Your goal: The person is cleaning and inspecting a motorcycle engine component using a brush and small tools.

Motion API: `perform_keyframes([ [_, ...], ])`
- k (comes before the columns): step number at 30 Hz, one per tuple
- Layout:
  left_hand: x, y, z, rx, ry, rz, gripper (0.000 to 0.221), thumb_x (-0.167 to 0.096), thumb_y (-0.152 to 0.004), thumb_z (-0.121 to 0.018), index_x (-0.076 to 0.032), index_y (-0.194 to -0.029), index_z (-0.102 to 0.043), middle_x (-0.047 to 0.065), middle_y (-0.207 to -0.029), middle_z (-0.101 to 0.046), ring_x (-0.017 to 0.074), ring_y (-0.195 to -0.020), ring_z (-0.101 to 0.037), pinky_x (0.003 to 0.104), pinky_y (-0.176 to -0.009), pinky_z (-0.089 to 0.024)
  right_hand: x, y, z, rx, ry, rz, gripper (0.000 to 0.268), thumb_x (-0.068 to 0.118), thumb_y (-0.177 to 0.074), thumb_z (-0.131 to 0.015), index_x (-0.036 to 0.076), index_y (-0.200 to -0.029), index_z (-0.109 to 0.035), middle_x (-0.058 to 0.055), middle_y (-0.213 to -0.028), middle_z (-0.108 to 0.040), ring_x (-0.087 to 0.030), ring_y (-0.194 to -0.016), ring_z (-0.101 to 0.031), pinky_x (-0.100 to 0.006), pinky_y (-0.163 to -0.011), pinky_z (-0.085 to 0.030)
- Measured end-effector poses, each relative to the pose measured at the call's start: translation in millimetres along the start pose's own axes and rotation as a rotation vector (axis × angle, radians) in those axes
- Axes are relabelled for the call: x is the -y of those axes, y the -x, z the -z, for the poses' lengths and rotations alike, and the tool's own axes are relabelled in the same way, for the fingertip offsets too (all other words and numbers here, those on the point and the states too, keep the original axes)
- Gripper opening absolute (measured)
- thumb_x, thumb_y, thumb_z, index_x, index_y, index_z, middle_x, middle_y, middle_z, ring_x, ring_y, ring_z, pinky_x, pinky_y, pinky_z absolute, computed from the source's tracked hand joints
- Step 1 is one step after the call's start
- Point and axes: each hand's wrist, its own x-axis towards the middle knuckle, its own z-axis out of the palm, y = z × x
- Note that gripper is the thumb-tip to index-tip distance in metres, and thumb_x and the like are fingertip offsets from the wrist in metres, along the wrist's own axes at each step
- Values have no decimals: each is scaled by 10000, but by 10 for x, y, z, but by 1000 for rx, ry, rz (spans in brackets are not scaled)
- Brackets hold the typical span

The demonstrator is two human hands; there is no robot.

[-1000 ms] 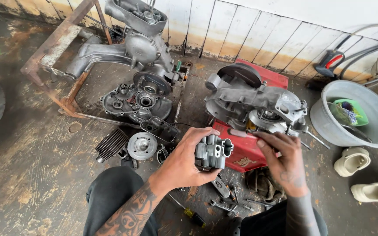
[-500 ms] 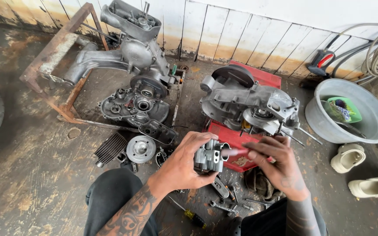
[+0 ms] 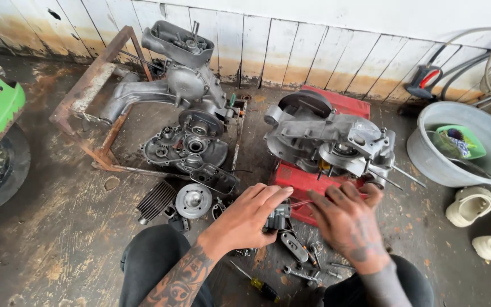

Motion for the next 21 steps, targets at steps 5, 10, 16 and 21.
perform_keyframes([
  [5, 97, 48, -99, 58, -44, 23, 945, -178, -677, -832, -38, -1492, -374, 145, -1414, -502, 318, -1272, -485, 452, -1153, -352, -121, 34, -19, 165, -146, -42, 233, 358, -906, -669, 230, -1081, -752, -6, -809, -691, -211, -731, -617, -454, -876, -367],
  [10, -47, 33, -50, -38, -211, -163, 828, -124, -656, -816, -118, -1412, -477, 127, -1368, -485, 311, -1218, -480, 450, -1081, -383, -128, 5, 390, 256, -348, -117, 173, 288, -872, -709, 157, -954, -787, -22, -725, -770, -274, -480, -653, -383, -503, -507],
  [16, 52, 63, -254, -110, -412, -211, 588, -163, -872, -711, -245, -1392, -451, 104, -1395, -515, 273, -1222, -542, 464, -1122, -427, 140, 330, 138, 323, -90, -235, 165, 309, -1007, -573, 159, -1039, -634, -45, -754, -680, -233, -424, -638, -404, -399, -528],
  [21, 420, 99, -521, -139, -489, -223, 822, -20, -813, -827, -269, -1429, -343, 17, -1402, -487, 203, -1304, -505, 413, -1164, -438, -124, 132, 605, 941, -189, -432, 343, 562, -1024, -431, 300, -980, -647, 69, -731, -707, -130, -628, -689, -321, -627, -536],
])
